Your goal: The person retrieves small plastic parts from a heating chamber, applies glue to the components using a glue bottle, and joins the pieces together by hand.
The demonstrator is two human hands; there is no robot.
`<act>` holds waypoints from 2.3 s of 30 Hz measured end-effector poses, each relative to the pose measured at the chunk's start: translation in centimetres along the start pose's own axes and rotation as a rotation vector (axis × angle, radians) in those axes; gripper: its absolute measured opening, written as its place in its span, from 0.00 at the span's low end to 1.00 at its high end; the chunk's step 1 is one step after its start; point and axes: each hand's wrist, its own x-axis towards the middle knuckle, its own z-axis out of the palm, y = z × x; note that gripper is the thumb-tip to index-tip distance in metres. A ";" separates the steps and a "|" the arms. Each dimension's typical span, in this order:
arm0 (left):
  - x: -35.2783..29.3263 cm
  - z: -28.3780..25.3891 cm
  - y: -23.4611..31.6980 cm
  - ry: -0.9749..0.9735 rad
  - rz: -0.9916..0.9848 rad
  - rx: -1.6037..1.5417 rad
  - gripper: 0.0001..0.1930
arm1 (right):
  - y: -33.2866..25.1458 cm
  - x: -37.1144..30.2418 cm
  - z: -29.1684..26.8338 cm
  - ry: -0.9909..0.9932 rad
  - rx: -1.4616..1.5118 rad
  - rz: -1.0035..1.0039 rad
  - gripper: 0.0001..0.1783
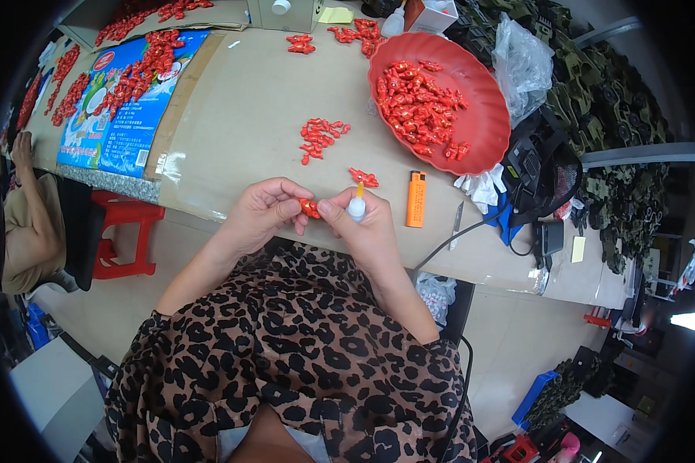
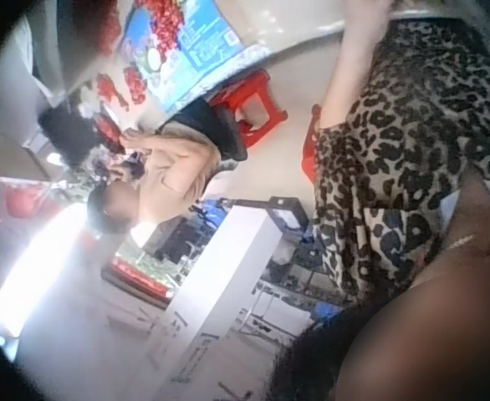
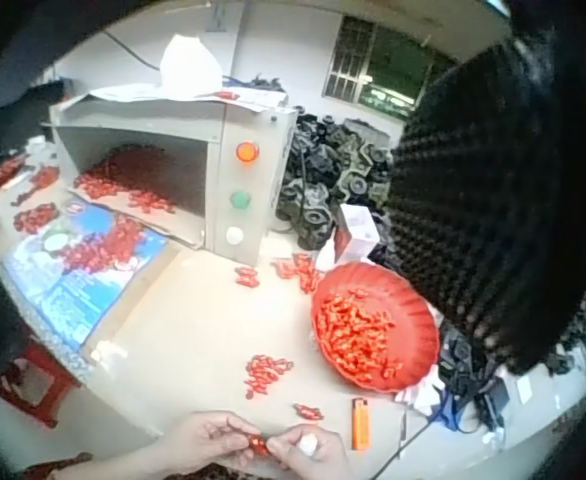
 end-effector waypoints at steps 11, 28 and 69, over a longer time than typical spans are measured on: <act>-0.2 1.0 -0.3 0.133 0.114 0.192 0.09 | -0.2 0.4 -0.2 -0.031 -0.053 0.026 0.08; 0.1 1.3 0.1 0.148 0.032 0.171 0.11 | 0.3 0.7 0.1 0.003 0.116 0.005 0.06; 0.2 1.8 0.5 0.168 -0.023 0.141 0.10 | 2.1 0.5 1.0 0.074 -0.180 -0.222 0.04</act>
